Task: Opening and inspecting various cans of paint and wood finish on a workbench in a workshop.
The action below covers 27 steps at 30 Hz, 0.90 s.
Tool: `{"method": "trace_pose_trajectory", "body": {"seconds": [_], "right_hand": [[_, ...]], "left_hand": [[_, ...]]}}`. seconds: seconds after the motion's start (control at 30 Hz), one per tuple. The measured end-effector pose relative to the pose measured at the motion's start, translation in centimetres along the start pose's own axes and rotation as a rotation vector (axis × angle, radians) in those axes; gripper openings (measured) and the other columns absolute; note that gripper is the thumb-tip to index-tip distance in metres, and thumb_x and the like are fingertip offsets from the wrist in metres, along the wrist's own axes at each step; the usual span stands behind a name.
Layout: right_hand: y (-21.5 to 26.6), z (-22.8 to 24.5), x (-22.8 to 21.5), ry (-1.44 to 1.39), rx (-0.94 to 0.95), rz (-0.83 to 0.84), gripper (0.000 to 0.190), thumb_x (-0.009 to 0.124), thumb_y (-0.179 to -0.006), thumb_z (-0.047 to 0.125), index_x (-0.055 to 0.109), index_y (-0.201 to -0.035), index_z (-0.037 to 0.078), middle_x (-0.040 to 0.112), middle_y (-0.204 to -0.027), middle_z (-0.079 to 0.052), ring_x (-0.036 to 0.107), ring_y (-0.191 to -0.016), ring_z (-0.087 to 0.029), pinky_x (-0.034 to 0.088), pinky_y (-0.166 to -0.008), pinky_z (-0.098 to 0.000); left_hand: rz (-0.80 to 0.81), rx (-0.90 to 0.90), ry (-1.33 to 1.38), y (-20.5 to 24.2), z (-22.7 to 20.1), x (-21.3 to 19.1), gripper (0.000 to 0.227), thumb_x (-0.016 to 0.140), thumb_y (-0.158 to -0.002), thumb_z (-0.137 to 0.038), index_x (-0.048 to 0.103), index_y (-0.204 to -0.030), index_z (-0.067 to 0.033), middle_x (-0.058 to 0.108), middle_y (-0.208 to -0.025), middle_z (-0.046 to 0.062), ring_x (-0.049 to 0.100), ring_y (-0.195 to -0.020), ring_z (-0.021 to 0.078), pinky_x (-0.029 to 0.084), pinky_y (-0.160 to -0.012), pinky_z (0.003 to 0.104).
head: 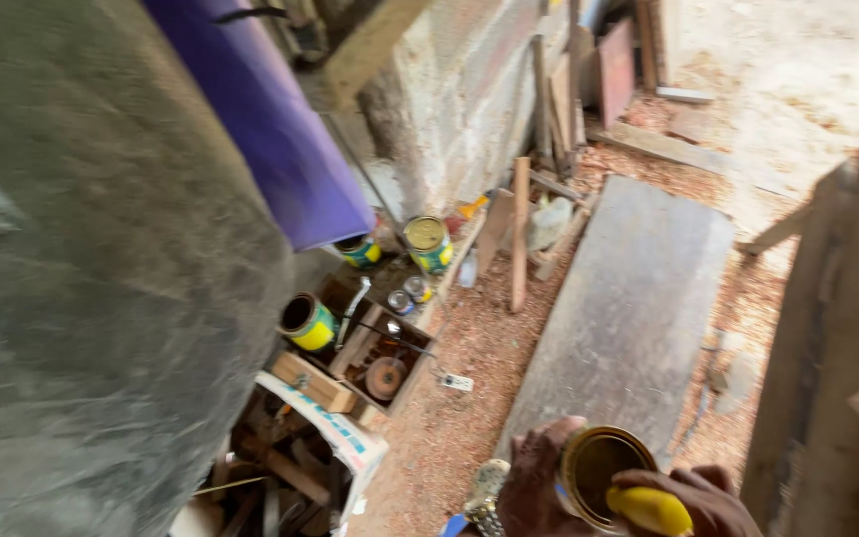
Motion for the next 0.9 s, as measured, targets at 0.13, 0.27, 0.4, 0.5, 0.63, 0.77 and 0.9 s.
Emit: {"method": "trace_pose_trajectory", "body": {"seconds": [0.13, 0.27, 0.4, 0.5, 0.63, 0.77, 0.9], "right_hand": [[-0.9, 6.1, -4.9, -0.017, 0.028, -0.265, 0.05, 0.091, -0.068, 0.038, 0.076, -0.116, 0.032, 0.079, -0.082, 0.01, 0.07, -0.072, -0.009, 0.043, -0.084, -0.0305], [-0.6, 7.2, -3.7, -0.032, -0.177, -0.226, 0.043, 0.091, -0.072, 0.029, 0.076, -0.111, 0.025, 0.082, -0.086, 0.006, 0.068, -0.076, -0.016, 0.043, -0.082, -0.0343], [-0.8, 8.3, -5.9, -0.06, -0.105, -0.315, 0.051, 0.091, -0.066, 0.033, 0.073, -0.112, 0.024, 0.083, -0.083, 0.01, 0.068, -0.069, -0.009, 0.045, -0.078, -0.0319], [-0.8, 10.1, -7.5, 0.045, -0.029, -0.448, 0.045, 0.09, -0.069, 0.032, 0.074, -0.11, 0.023, 0.081, -0.093, 0.006, 0.069, -0.069, -0.009, 0.044, -0.08, -0.0315], [-0.5, 9.8, -6.3, -0.17, -0.156, -0.314, 0.04, 0.092, -0.068, 0.031, 0.079, -0.105, 0.021, 0.082, -0.089, 0.008, 0.068, -0.073, -0.01, 0.045, -0.079, -0.0311], [-1.1, 10.8, -8.7, -0.059, 0.039, -0.399, 0.043, 0.089, -0.069, 0.03, 0.076, -0.109, 0.02, 0.081, -0.086, 0.008, 0.069, -0.072, -0.008, 0.045, -0.081, -0.0313], [-1.1, 10.1, -5.9, -0.193, -0.114, -0.174, 0.038, 0.094, -0.07, 0.027, 0.079, -0.104, 0.018, 0.084, -0.088, 0.006, 0.063, -0.08, -0.017, 0.046, -0.079, -0.0324]], "left_hand": [[0.019, 0.008, 0.08, -10.2, 0.3, -3.8, 0.124, 0.099, -0.067, -0.048, 0.033, -0.164, -0.0099, 0.051, -0.158, 0.017, 0.049, -0.146, 0.0365, 0.036, -0.117, 0.053], [0.039, -0.05, 0.146, -13.5, -1.2, -4.4, 0.126, 0.1, -0.064, -0.05, 0.032, -0.161, -0.0091, 0.052, -0.154, 0.017, 0.05, -0.144, 0.0361, 0.035, -0.113, 0.053], [0.031, -0.035, 0.084, -13.2, -1.2, -4.4, 0.127, 0.099, -0.062, -0.05, 0.031, -0.16, -0.0085, 0.051, -0.154, 0.017, 0.048, -0.143, 0.0371, 0.035, -0.112, 0.053], [0.048, -0.009, 0.064, -13.3, -1.2, -3.8, 0.125, 0.099, -0.062, -0.052, 0.032, -0.159, -0.009, 0.05, -0.154, 0.017, 0.047, -0.143, 0.0371, 0.036, -0.112, 0.052], [0.026, -0.01, 0.023, -13.4, -1.2, -4.0, 0.128, 0.097, -0.063, -0.061, 0.03, -0.159, -0.0073, 0.049, -0.153, 0.016, 0.049, -0.14, 0.0355, 0.036, -0.11, 0.052], [0.068, -0.03, 0.021, -13.2, -0.7, -3.2, 0.128, 0.095, -0.061, -0.06, 0.031, -0.159, -0.0079, 0.05, -0.155, 0.015, 0.05, -0.138, 0.0348, 0.037, -0.109, 0.052], [0.027, 0.007, 0.021, -13.6, -1.5, -3.8, 0.128, 0.097, -0.061, -0.06, 0.031, -0.157, -0.0076, 0.049, -0.151, 0.016, 0.05, -0.137, 0.0356, 0.037, -0.108, 0.053]]}}
Point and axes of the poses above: each hand's wrist, its own y-axis away from the middle knuckle, its own x-axis out of the palm, z = x × y, the point moved 7 cm from there along -y, towards the middle knuckle
